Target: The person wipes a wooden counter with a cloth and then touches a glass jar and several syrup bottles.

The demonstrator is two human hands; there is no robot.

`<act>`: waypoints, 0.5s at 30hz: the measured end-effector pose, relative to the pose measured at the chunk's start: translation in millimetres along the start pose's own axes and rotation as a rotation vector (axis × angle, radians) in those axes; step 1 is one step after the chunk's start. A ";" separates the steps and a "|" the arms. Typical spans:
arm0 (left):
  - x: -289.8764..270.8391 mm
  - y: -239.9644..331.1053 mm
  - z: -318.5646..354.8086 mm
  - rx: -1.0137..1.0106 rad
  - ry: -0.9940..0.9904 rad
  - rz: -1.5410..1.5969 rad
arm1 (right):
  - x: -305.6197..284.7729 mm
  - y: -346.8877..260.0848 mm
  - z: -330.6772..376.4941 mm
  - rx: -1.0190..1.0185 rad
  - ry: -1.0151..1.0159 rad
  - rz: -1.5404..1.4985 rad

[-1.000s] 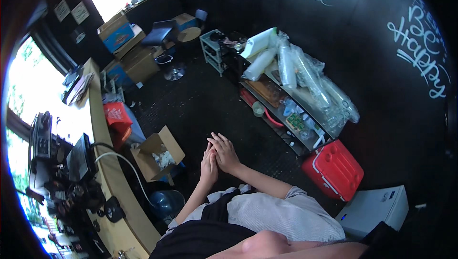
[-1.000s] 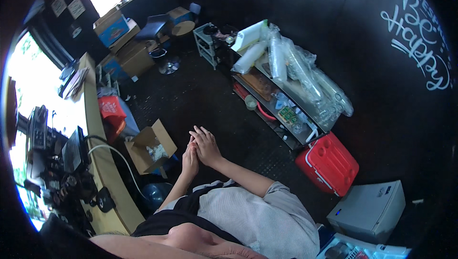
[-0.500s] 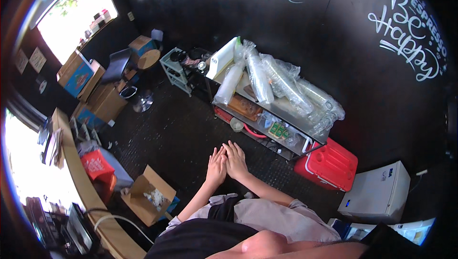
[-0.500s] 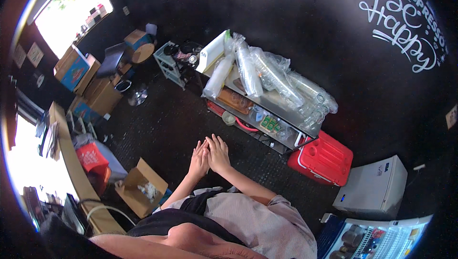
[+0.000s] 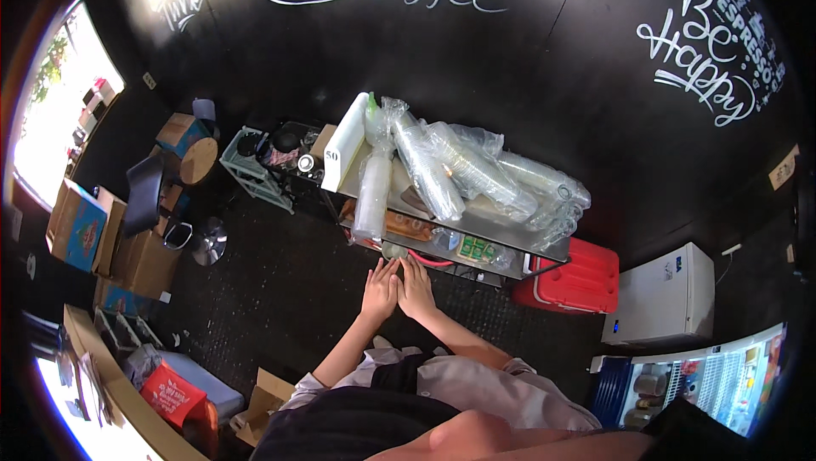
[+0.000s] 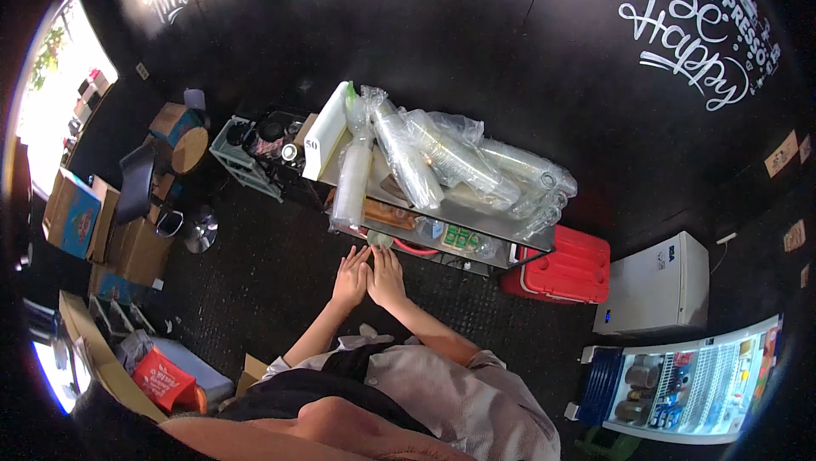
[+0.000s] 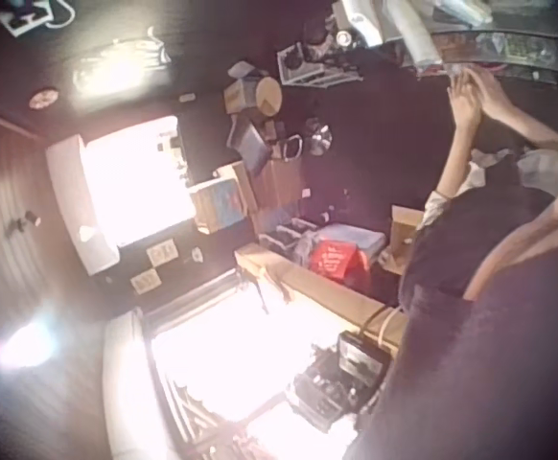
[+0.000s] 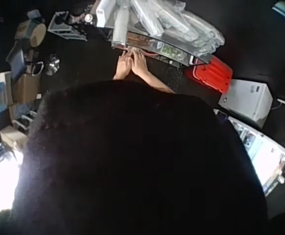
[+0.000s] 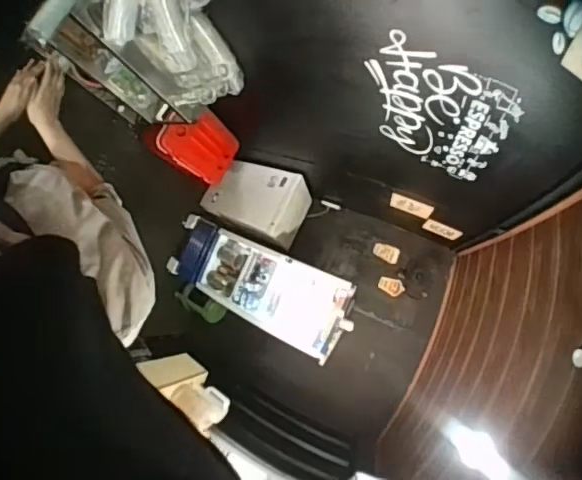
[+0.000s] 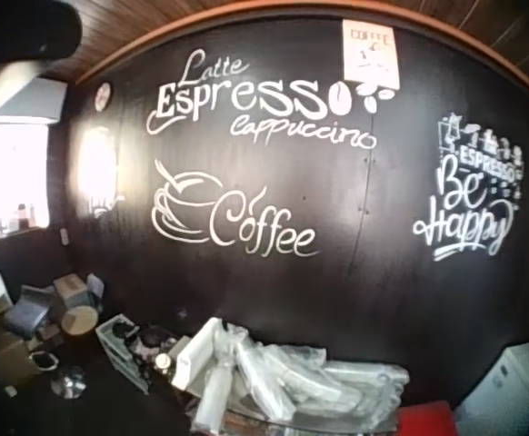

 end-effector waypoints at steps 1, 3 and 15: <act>5.1 -6.6 -11.3 0.005 -0.017 -0.002 | 3.5 7.9 -7.9 0.013 0.005 0.007; 18.0 -23.2 -39.7 0.045 -0.044 0.004 | 12.0 27.4 -26.4 0.032 -0.021 -0.044; 113.3 -126.5 -174.7 -0.137 -0.303 -0.164 | 98.5 164.5 -163.2 0.168 -0.285 -0.044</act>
Point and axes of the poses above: each hand's wrist, its own z-axis away from the middle knuckle, its own x-axis out of the palm, y = z × x, the point moved 5 cm from there along -z, towards the middle knuckle, and after that the axes turned 3 degrees about z, right-handed, at the moved point
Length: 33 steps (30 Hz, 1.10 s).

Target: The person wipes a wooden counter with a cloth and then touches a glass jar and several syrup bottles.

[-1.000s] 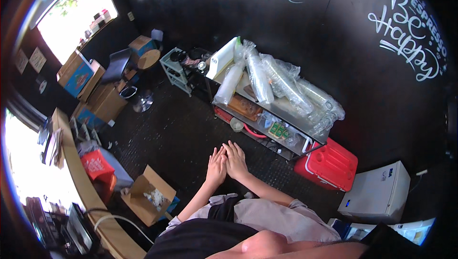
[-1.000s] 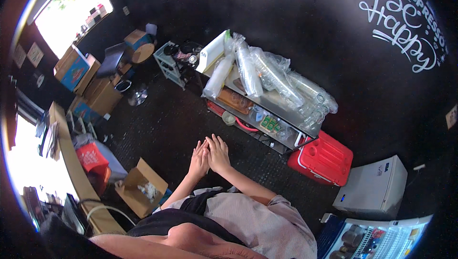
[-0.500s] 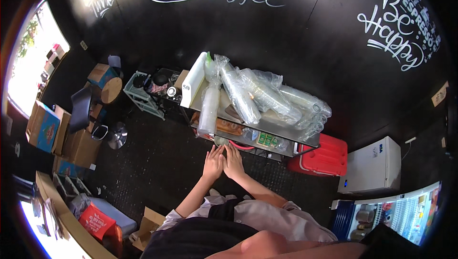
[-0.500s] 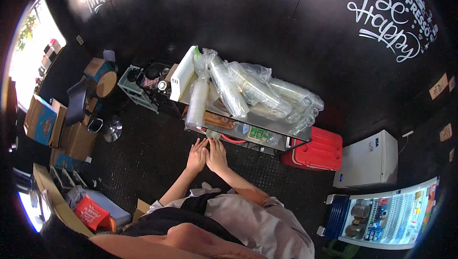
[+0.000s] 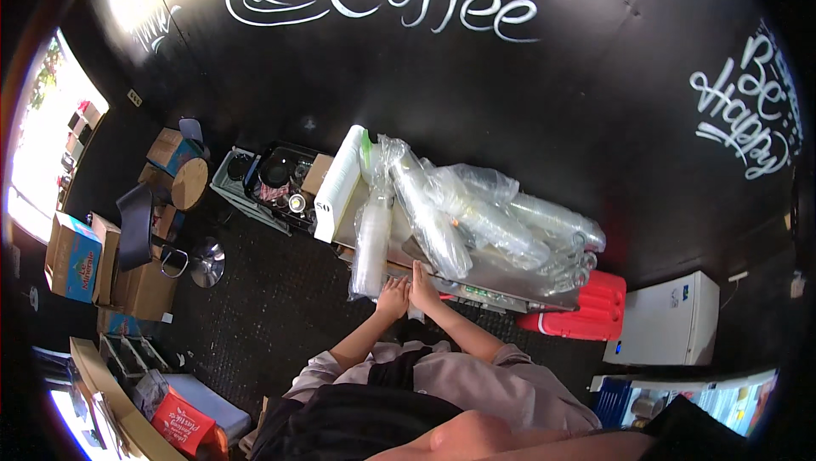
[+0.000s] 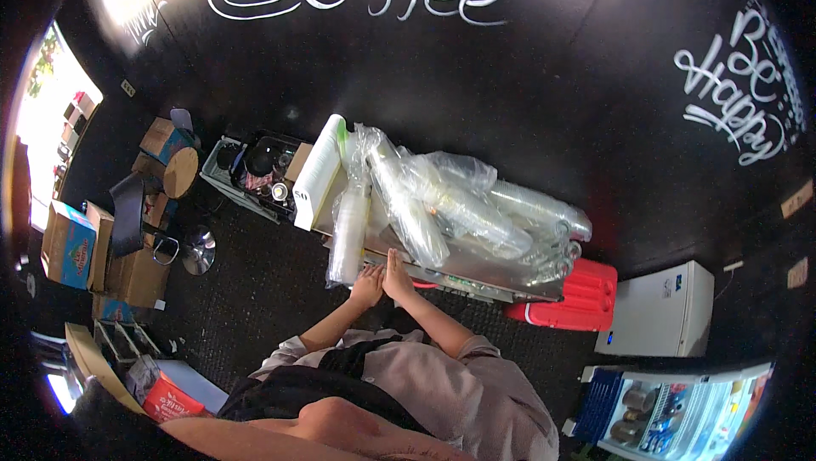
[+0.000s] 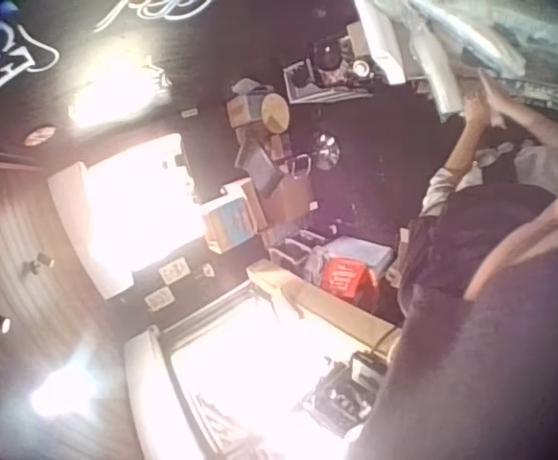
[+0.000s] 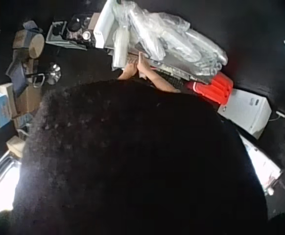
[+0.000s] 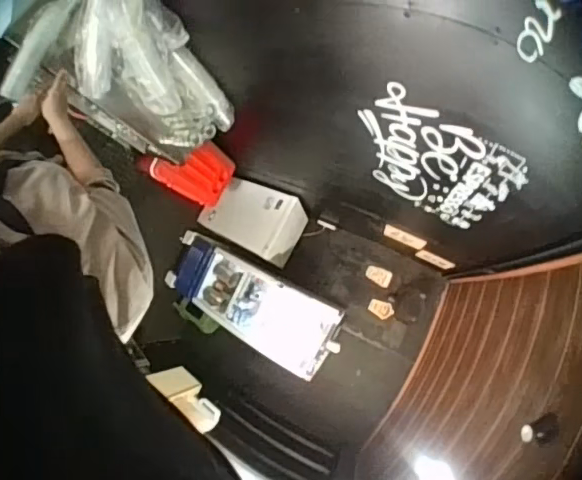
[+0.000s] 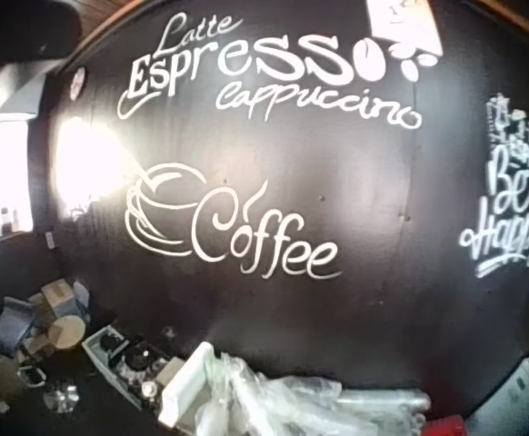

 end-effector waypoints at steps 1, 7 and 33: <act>2.9 -8.2 -10.7 -0.020 -0.028 -0.029 | 3.2 5.4 -13.6 0.005 -0.059 0.023; -3.7 -33.2 -42.5 -0.134 0.007 0.023 | 8.0 22.7 -74.2 -0.085 0.043 0.387; -105.7 -13.6 -70.6 -0.460 0.303 1.743 | -83.5 -59.3 -164.0 0.328 -0.537 -1.202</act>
Point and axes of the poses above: each hand's wrist, its own z-axis away from the middle knuckle, its own x-axis out of the palm, y = z × x, the point moved 5 cm from there along -z, towards the middle knuckle, and after that the axes turned 3 degrees about z, right-handed, at the moved point
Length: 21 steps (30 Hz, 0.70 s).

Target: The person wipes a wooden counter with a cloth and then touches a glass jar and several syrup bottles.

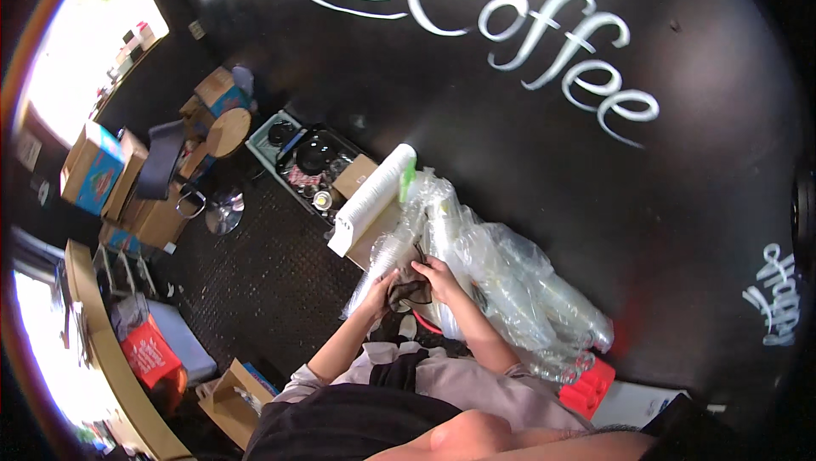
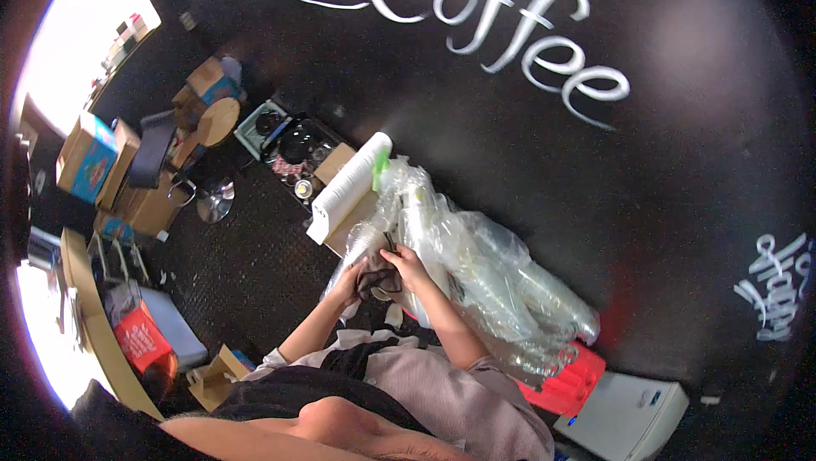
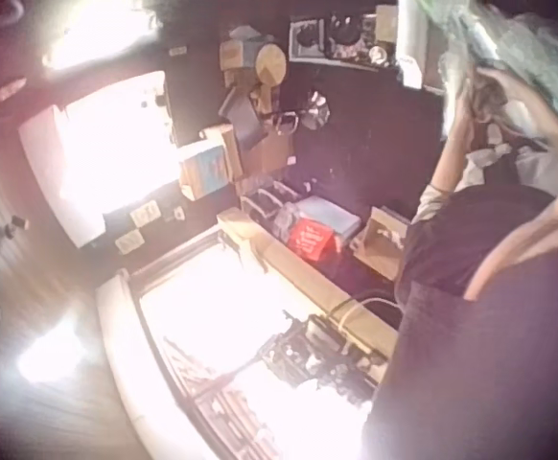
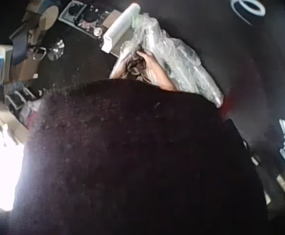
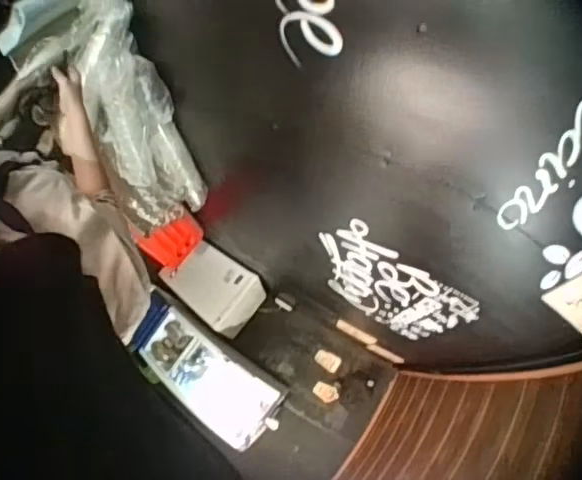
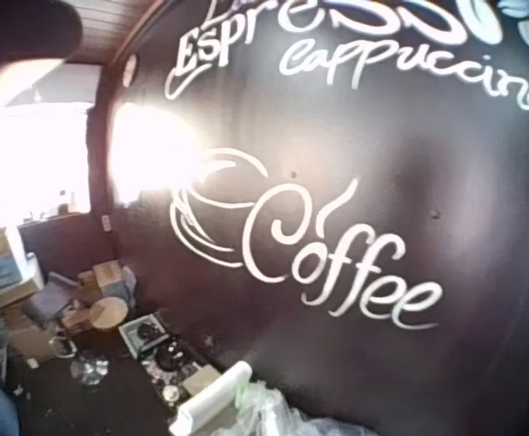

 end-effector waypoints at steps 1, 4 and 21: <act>-2.9 12.7 4.0 0.086 0.062 -0.044 | -3.6 0.0 -10.1 0.006 -0.027 0.016; -26.5 40.9 17.5 0.286 0.199 0.018 | 18.9 -11.7 -34.6 -0.287 -0.112 0.673; -116.4 8.5 315.2 0.844 1.198 -0.401 | 260.5 124.9 92.8 -0.012 -0.745 0.458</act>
Point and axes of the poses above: each hand's wrist, its own z-axis away from the middle knuckle, its own x-axis out of the palm, y = z × x, the point moved 5 cm from there along -z, towards the middle knuckle, and after that the axes turned 3 degrees about z, right-handed, at the moved point
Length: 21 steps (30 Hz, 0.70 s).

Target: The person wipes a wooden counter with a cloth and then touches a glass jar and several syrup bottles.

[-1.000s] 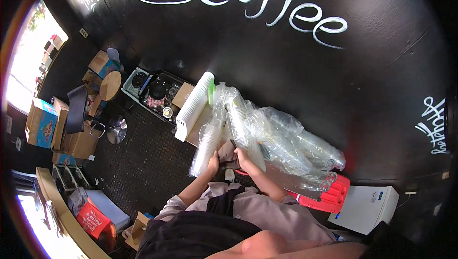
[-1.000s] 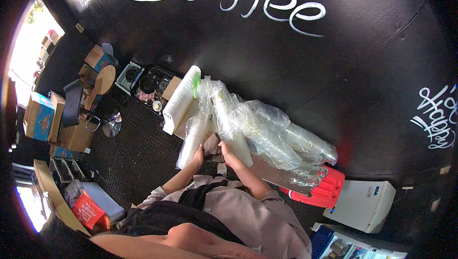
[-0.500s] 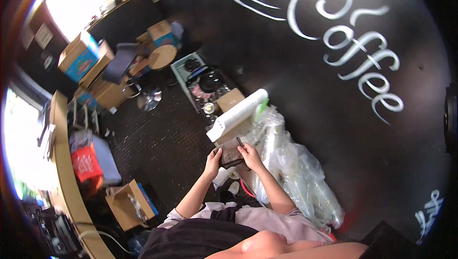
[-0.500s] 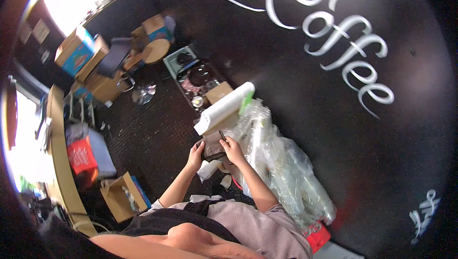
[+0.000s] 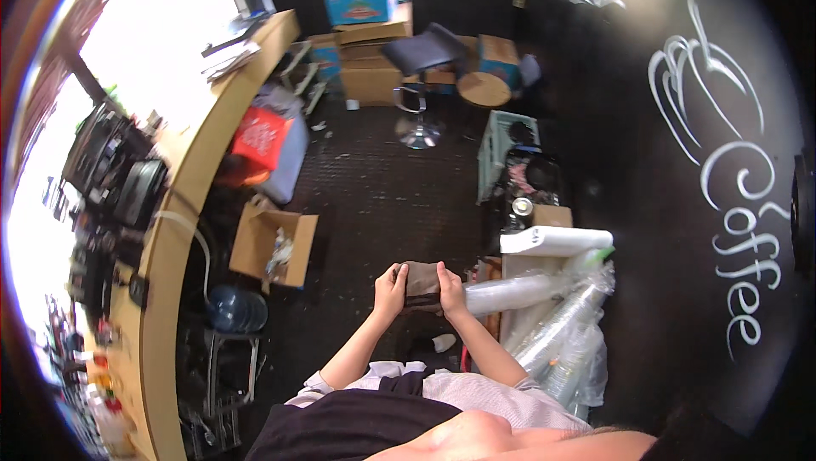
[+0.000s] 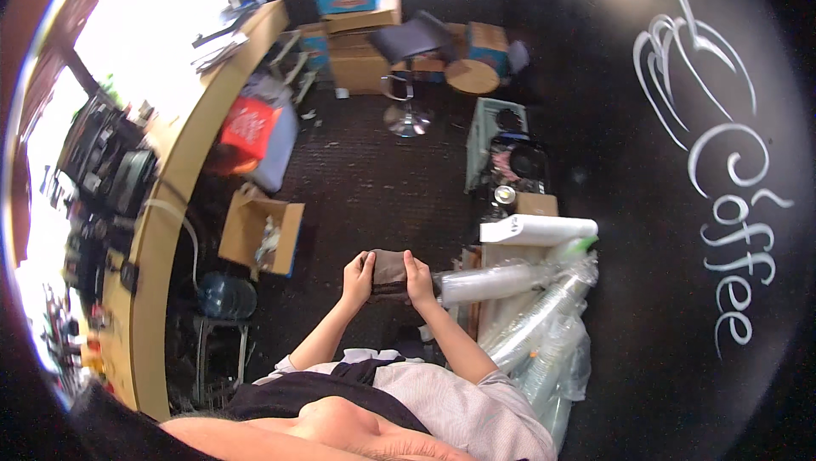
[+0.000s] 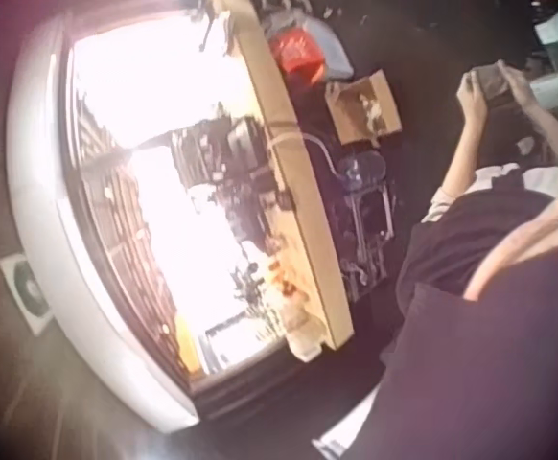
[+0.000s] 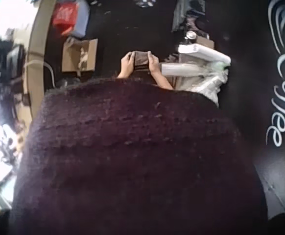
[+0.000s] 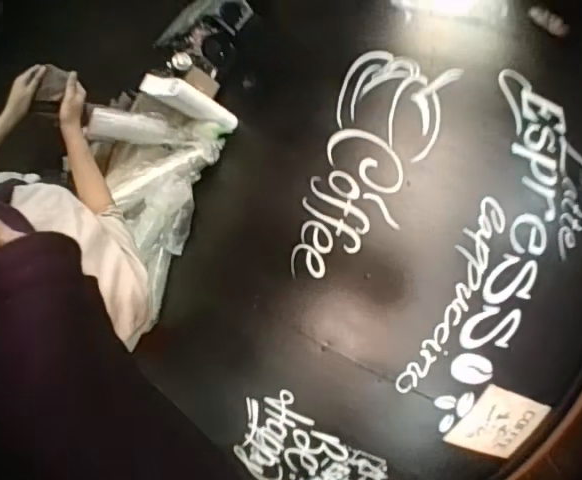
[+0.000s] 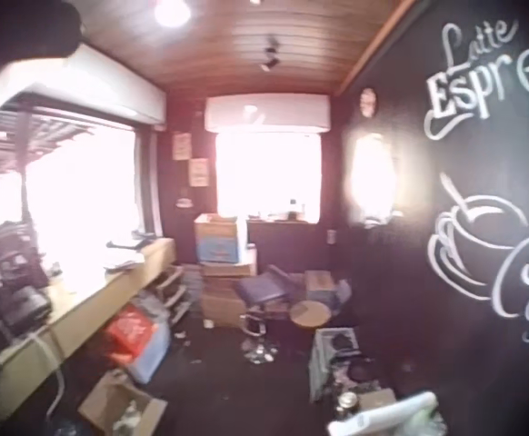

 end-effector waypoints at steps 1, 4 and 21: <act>-29.0 -3.0 12.8 0.007 0.082 -0.055 | 27.2 -0.4 6.7 -0.017 -0.025 0.085; -117.7 -19.8 61.0 -0.027 0.284 -0.154 | 114.5 19.1 31.7 -0.103 -0.134 0.377; -422.2 -119.3 362.2 -0.135 1.004 0.587 | 501.1 136.6 252.8 -0.370 -1.040 0.745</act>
Point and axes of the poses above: each hand's wrist, its own z-axis away from the middle knuckle, its own x-axis out of the palm, y = z × x, the point moved 5 cm from there along -z, towards the middle knuckle, and after that the axes turned 3 degrees about z, right-handed, at the moved point
